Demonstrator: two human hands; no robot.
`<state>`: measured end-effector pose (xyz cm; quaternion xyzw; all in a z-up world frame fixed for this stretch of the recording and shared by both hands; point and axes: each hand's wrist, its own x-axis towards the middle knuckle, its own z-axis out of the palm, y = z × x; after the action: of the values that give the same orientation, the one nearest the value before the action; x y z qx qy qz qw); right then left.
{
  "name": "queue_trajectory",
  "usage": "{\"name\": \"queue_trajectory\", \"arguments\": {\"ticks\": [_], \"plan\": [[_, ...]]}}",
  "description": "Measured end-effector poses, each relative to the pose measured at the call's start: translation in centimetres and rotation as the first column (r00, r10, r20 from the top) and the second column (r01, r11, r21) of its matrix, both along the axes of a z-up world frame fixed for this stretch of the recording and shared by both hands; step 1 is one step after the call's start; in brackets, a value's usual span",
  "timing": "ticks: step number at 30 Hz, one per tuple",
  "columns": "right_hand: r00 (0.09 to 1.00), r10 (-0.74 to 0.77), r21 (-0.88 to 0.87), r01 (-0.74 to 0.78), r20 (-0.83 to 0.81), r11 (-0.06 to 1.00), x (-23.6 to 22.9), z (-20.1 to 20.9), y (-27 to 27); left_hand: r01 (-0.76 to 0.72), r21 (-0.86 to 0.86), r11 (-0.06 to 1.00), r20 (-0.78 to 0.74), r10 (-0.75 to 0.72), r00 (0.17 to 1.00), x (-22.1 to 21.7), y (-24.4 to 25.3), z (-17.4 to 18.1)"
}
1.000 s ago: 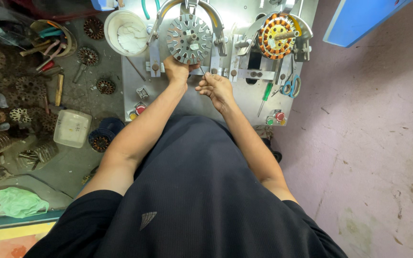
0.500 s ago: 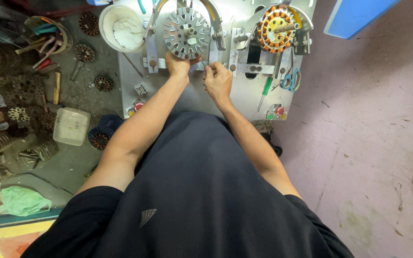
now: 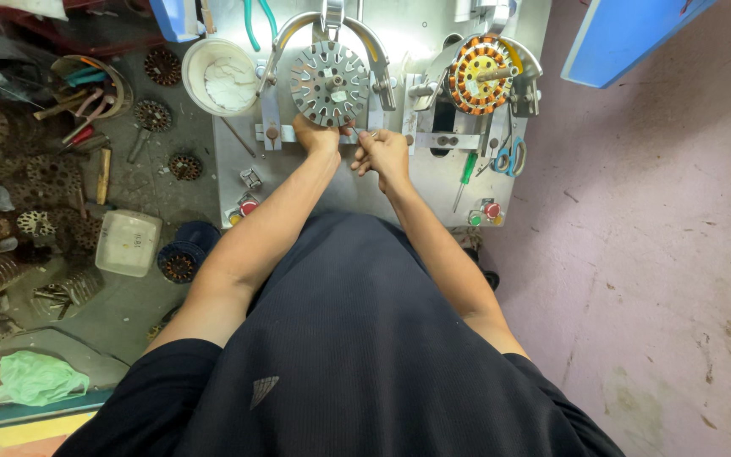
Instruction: The person assembles an electric motor stator by hand, inserting copper wire into slots and using shears to trim excess wire. They then place the stator into a winding machine, secure it with a metal plate and Allen key, and operate the machine to wind the coils.
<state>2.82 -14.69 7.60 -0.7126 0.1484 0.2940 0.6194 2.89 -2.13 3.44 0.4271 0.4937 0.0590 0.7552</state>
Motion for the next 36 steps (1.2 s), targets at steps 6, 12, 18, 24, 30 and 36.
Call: {"name": "queue_trajectory", "arguments": {"ticks": [6,12,18,24,30,36], "plan": [[0.484,0.589,-0.664,-0.021,0.647,0.748,-1.9,1.0,0.4,0.022,-0.052,0.998,0.064,-0.018,0.998,-0.3,-0.1,-0.8],[0.784,0.496,-0.516,-0.269,0.374,0.814,-2.8,3.1,-3.4,0.187,0.499,0.846,0.193,-0.319,0.928,-5.2,2.6,3.8],[0.754,0.605,-0.635,-0.341,0.256,0.693,-5.2,2.6,-7.5,0.262,0.868,0.422,-0.035,-0.474,0.88,-7.3,3.9,7.6],[0.607,0.795,-0.925,-0.288,0.025,0.249,-4.5,2.7,-7.6,0.197,0.886,0.419,0.03,-0.476,0.879,-5.8,3.7,6.9],[0.6,0.506,-0.393,-0.321,0.62,0.862,-1.9,-1.7,-1.9,0.225,0.844,0.486,0.031,-0.464,0.885,-6.7,3.8,5.5],[0.738,0.234,-0.222,-0.117,0.633,0.968,1.9,-11.5,4.5,0.233,0.862,0.451,-0.007,-0.449,0.893,-6.2,4.4,5.2]]}}
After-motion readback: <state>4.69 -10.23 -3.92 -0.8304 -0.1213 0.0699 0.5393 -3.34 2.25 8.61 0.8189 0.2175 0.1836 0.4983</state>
